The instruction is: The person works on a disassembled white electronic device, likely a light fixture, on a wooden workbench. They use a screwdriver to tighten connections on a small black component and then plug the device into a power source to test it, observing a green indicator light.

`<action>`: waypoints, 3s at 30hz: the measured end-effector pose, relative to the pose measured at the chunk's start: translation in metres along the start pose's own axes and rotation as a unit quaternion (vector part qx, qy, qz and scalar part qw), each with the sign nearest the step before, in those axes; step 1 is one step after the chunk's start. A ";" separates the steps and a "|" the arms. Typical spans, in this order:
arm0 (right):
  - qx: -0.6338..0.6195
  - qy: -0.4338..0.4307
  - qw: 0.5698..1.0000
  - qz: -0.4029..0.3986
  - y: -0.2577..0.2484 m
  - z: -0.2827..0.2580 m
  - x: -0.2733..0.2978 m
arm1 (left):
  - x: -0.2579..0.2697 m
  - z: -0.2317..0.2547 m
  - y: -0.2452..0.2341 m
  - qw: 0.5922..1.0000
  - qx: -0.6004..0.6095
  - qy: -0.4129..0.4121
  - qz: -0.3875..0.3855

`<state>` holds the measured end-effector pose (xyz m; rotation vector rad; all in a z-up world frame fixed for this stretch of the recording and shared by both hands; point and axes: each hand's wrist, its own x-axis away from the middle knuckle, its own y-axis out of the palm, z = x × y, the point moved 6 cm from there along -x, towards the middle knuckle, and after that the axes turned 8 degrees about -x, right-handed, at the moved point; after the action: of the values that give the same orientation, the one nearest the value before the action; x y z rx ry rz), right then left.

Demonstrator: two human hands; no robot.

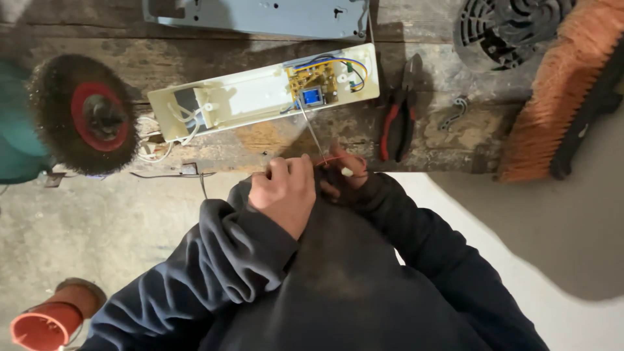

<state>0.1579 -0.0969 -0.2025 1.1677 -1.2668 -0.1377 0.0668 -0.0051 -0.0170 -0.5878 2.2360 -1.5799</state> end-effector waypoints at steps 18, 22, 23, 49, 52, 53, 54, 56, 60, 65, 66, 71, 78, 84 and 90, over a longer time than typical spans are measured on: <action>0.508 -0.284 0.813 0.022 0.026 -0.062 0.027 | 0.069 -0.071 0.114 0.813 0.551 -0.176 0.062; 0.706 -0.337 0.604 0.152 0.016 -0.072 0.043 | 0.072 -0.064 0.144 0.737 0.641 -0.207 0.051; 0.737 -0.305 0.572 0.191 0.008 -0.071 0.044 | 0.069 -0.064 0.146 0.743 0.638 -0.192 0.067; 0.736 -0.595 0.316 -0.060 0.205 -0.120 0.111 | 0.006 -0.014 0.185 0.729 0.682 -0.043 0.040; 0.785 -0.577 0.221 -0.038 0.218 -0.121 0.102 | 0.003 -0.018 0.174 0.758 0.651 -0.038 0.017; 0.795 -0.560 0.230 -0.039 0.217 -0.126 0.100 | 0.003 -0.020 0.171 0.766 0.642 -0.038 0.020; 0.804 -0.543 0.240 -0.041 0.215 -0.132 0.097 | 0.003 -0.021 0.167 0.774 0.632 -0.038 0.022; 0.772 -0.543 0.327 0.055 0.198 -0.145 0.092 | 0.002 -0.031 0.151 0.780 0.625 -0.039 0.019; 0.660 -0.439 0.548 0.267 0.137 -0.174 0.080 | 0.000 -0.041 0.133 0.807 0.588 -0.043 0.031; 0.718 -0.397 0.517 0.247 0.120 -0.177 0.067 | -0.004 -0.047 0.129 0.814 0.579 -0.035 0.012; 0.723 -0.400 0.515 0.228 0.119 -0.178 0.065 | -0.006 -0.051 0.125 0.818 0.574 -0.033 0.018; 0.702 -0.363 0.566 0.234 0.107 -0.184 0.038 | -0.004 -0.048 0.127 0.828 0.559 -0.046 0.031; 0.704 -0.365 0.545 0.272 0.105 -0.178 0.028 | -0.001 -0.047 0.131 0.835 0.545 -0.047 0.050; 0.742 -0.383 0.508 0.212 0.119 -0.178 0.026 | -0.006 -0.054 0.126 0.830 0.553 -0.041 0.060; 0.750 -0.371 0.505 0.211 0.113 -0.178 0.023 | -0.004 -0.051 0.131 0.820 0.570 -0.045 0.040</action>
<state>0.2503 0.0472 -0.0774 2.2866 -2.5516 1.2605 0.0268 0.0764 -0.1246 -0.1740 0.8664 -2.3406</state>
